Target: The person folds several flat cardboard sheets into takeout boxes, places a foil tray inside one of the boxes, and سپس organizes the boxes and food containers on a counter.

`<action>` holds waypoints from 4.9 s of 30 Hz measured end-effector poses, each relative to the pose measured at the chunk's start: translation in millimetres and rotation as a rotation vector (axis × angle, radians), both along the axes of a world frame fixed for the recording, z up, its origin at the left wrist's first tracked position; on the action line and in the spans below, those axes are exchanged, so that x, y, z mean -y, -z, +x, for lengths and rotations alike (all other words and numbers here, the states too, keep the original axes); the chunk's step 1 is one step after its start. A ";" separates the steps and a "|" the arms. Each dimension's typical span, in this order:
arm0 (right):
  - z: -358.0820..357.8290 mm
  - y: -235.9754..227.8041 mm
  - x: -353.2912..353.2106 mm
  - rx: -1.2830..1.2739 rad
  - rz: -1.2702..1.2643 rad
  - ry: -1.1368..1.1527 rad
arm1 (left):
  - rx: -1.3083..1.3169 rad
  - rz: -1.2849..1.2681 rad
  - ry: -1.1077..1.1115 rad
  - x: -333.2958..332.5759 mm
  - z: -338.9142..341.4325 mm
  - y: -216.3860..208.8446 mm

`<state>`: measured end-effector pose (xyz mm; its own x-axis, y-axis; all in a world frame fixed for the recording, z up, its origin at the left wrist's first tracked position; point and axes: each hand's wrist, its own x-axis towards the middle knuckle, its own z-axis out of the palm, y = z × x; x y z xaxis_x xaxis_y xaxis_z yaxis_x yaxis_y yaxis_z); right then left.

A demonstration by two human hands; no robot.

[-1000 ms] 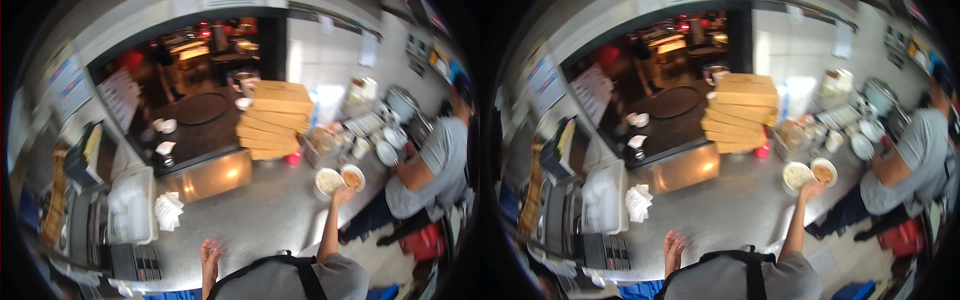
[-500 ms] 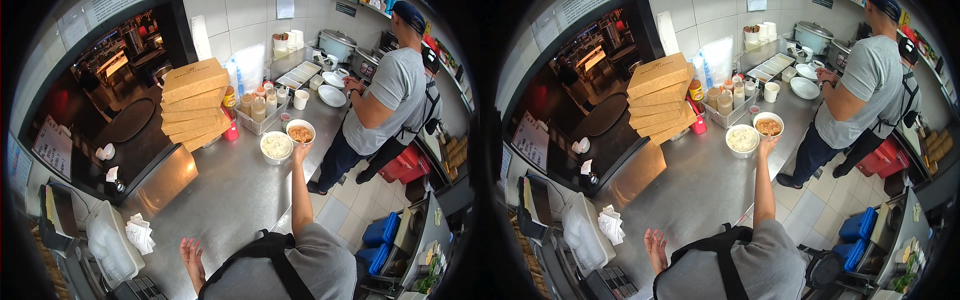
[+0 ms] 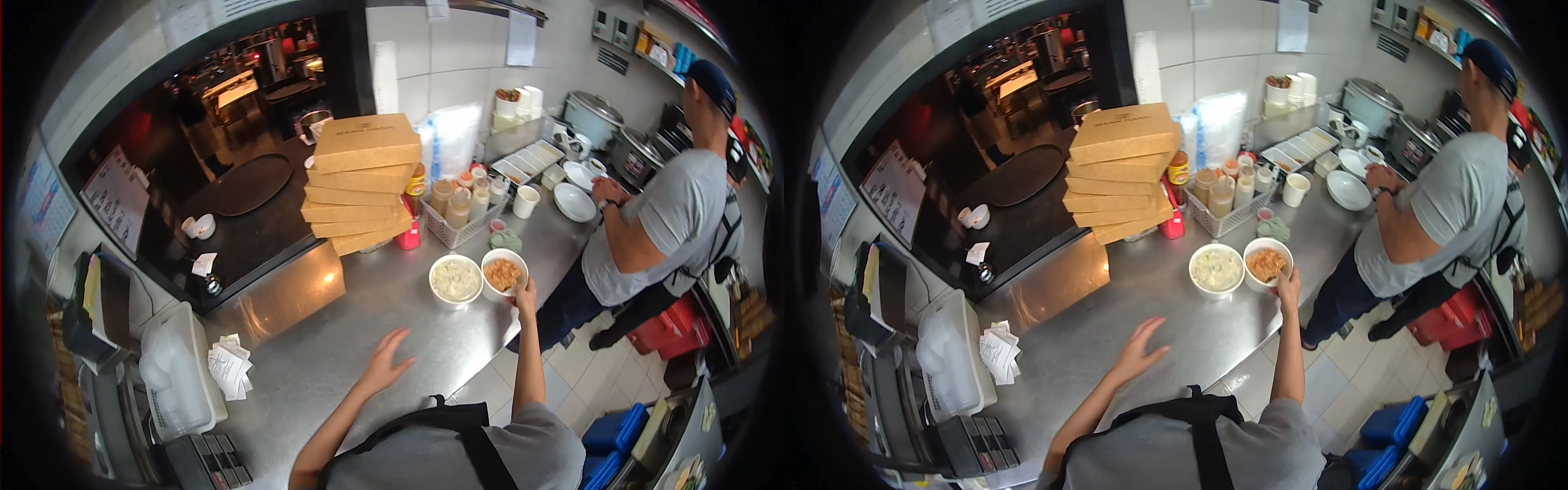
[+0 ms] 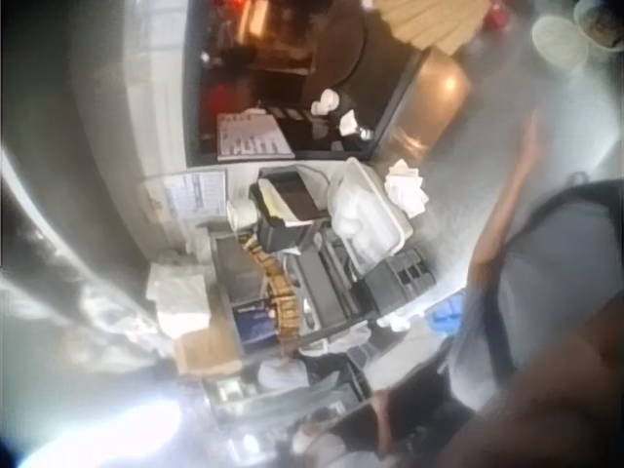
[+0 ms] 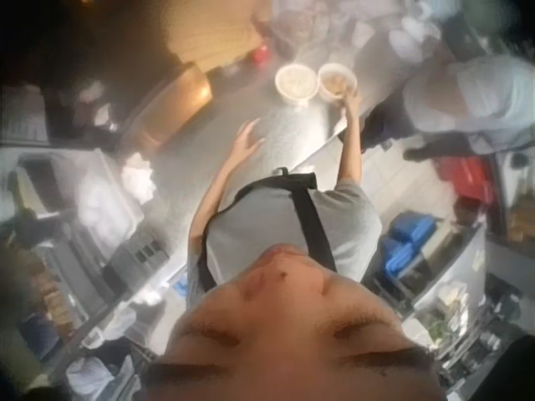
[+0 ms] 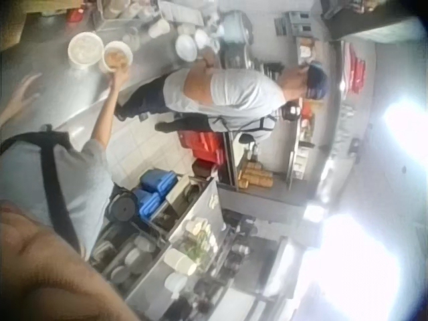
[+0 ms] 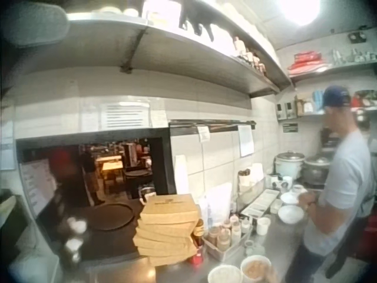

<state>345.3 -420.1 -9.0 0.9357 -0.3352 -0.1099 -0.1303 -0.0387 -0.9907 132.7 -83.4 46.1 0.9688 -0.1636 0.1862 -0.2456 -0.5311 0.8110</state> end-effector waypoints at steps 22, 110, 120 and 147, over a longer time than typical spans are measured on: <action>-95.6 -0.1 -163.0 -0.083 0.155 -0.986 | 0.203 0.548 -0.435 -67.4 -94.3 28.7; -81.4 25.1 -317.5 -0.049 0.052 -1.054 | -0.250 -0.774 -0.737 -116.2 9.8 60.8; -87.3 13.2 -317.8 0.149 0.128 -1.053 | -0.199 -0.857 -0.705 -113.6 11.0 63.7; 134.4 1.0 -257.1 0.326 -0.188 -0.252 | 0.257 0.093 -0.732 -68.1 20.1 -9.7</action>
<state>479.7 -163.0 -10.0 0.9663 -0.0786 0.2451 0.2240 -0.2127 -0.9511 152.8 -15.3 55.8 0.7643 0.4748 0.4364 0.0197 -0.6936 0.7201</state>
